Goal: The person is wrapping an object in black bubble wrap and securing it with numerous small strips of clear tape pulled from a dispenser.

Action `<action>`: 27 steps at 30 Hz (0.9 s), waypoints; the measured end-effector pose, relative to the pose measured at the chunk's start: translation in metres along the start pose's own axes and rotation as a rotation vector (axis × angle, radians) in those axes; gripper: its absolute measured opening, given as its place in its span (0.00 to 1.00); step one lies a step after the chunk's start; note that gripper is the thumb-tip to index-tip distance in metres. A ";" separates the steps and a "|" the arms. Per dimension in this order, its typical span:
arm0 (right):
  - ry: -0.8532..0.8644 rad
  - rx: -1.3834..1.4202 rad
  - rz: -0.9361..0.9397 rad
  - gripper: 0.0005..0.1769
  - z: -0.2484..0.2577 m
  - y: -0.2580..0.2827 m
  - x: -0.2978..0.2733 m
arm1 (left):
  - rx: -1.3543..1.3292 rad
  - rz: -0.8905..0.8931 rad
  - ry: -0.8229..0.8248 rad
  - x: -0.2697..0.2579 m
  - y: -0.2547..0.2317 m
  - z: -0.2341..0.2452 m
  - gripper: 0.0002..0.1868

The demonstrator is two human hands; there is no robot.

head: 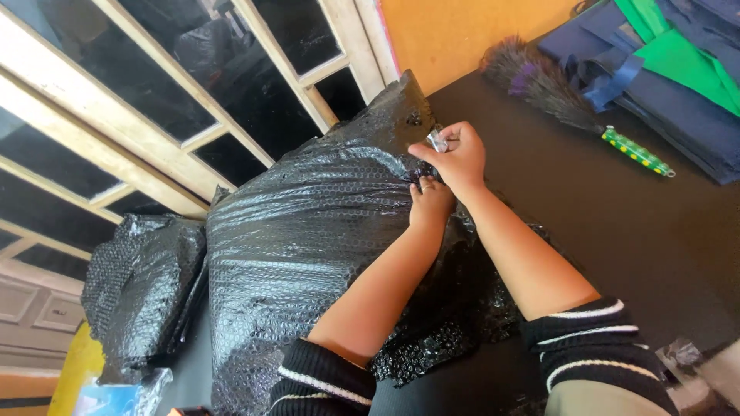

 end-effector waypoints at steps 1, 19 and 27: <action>0.021 -0.096 0.032 0.38 -0.006 0.011 -0.003 | 0.001 -0.011 0.044 -0.007 -0.002 0.013 0.20; 0.236 -0.567 0.019 0.46 -0.032 0.011 -0.009 | 0.003 -0.017 -0.029 0.003 -0.005 -0.028 0.20; 0.190 -0.514 -0.102 0.43 -0.016 -0.003 0.002 | -0.037 -0.043 -0.179 -0.008 -0.009 0.004 0.11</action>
Point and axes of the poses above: each hand's wrist, its own x-axis towards the middle knuckle, its own z-axis out of the back of the hand, y = z × x, the point moved 8 cm from there along x, towards the middle knuckle, and after that the axes turned 3 degrees about x, right-handed, at the moved point
